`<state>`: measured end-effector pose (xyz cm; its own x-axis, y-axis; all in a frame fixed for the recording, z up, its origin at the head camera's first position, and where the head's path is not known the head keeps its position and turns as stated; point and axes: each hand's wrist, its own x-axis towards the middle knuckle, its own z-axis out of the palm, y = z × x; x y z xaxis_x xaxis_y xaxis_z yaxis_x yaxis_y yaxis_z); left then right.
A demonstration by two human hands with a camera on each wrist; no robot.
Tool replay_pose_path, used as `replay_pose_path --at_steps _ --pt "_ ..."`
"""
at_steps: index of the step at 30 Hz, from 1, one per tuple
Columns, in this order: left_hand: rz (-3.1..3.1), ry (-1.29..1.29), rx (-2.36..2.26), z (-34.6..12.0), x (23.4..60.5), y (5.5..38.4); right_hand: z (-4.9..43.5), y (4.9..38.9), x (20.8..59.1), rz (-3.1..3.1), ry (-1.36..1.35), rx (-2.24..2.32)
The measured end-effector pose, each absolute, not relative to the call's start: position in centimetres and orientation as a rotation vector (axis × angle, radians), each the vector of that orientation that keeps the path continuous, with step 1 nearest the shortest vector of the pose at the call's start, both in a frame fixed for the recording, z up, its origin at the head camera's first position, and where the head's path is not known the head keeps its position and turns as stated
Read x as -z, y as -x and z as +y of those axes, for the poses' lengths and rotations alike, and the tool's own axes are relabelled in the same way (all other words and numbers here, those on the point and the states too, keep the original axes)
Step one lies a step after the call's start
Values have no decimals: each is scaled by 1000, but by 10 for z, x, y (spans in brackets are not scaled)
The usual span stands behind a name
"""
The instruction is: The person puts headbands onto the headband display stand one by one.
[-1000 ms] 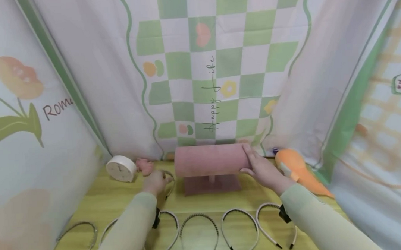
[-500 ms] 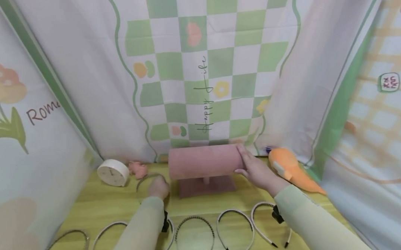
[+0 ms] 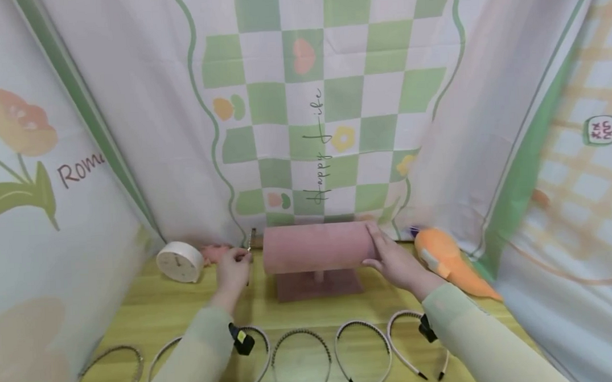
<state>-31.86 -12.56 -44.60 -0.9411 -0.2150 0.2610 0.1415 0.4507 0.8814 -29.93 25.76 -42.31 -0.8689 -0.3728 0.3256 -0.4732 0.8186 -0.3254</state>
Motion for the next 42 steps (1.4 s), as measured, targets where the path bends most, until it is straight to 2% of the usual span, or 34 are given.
replay_pose_path --at_steps 6,13,20,26,31,42 --pt "-2220 127 1634 -117 433 300 261 300 424 -2760 -647 -601" --pt "-2335 278 1451 -99 438 289 262 303 427 -2755 -652 -604" --pt "-2480 291 1045 -96 444 288 260 303 427 -2752 -651 -599" --pt "-2529 486 515 -111 428 299 259 304 426 -2746 -660 -598" --pt "-2660 686 294 -115 411 309 260 304 427 -2750 -650 -591" --pt "-2726 776 199 -54 403 312 260 306 431 -2748 -640 -583"
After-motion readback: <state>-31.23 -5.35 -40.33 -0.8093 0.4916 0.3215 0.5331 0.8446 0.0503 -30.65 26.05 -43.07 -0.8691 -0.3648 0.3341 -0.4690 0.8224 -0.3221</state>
